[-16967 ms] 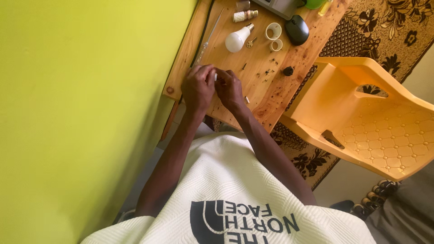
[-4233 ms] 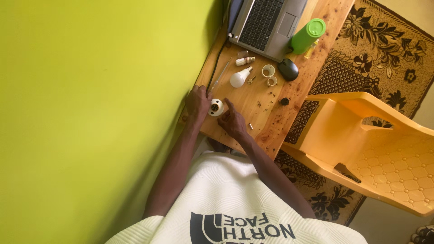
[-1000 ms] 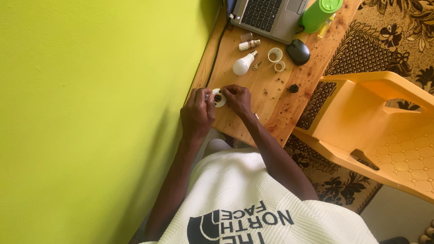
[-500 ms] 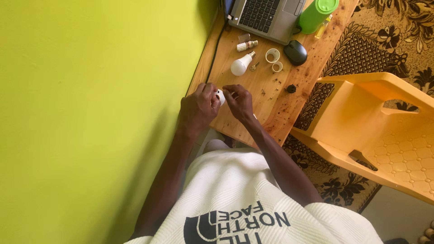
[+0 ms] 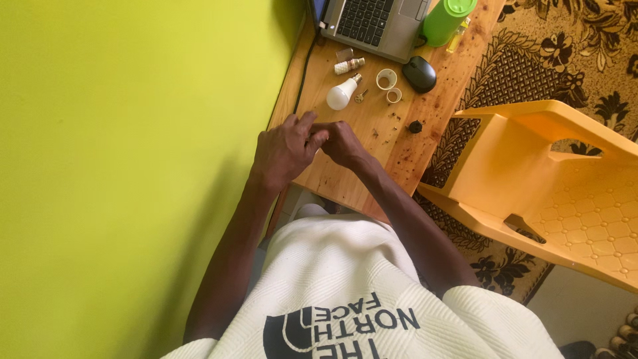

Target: The person disassembles a white plastic light fixture base on a wooden table, removes the bulb, and manipulates internal components with a screwdriver. They repeatedly insert and remove the bulb and handle small parts while working at the table.

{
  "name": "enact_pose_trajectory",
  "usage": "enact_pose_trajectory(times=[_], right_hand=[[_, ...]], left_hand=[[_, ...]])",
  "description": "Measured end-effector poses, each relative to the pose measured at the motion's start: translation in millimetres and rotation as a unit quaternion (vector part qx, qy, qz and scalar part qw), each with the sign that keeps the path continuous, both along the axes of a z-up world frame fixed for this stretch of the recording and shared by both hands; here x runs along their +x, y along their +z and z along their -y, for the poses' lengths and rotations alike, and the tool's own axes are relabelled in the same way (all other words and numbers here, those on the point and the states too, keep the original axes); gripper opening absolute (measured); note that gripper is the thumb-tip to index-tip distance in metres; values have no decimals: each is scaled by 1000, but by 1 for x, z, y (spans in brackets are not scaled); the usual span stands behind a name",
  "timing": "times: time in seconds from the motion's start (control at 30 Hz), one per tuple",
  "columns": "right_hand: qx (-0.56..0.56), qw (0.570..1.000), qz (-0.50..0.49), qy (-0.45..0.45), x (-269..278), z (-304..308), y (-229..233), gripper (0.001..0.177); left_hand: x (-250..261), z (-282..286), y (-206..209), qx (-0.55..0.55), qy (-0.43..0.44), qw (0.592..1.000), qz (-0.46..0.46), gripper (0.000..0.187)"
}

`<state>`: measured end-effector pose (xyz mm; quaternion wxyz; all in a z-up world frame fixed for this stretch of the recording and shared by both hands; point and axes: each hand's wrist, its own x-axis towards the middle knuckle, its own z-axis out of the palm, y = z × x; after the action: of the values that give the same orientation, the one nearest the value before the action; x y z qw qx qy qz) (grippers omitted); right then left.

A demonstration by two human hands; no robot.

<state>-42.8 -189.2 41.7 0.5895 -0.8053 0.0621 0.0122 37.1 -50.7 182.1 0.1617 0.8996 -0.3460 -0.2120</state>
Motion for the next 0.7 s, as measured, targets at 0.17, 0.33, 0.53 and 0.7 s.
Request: enact_pose_trajectory(times=[0.17,0.33,0.53,0.7], right_hand=[[-34,998,-42,8,4,3,-4,16],[20,999,37,-19,4,-3,-4,18],[-9,1000,-14,1,10,-1,18,24],[20,997,32,68,14,6,46,29]], left_hand=[[6,3,-2,64,80,994,24,57],[5,-3,-12,42,59,996,58,49],[3,-7,-19,-9,23,996,85,33],[2,-13,-21,-32,5,995,97,22]])
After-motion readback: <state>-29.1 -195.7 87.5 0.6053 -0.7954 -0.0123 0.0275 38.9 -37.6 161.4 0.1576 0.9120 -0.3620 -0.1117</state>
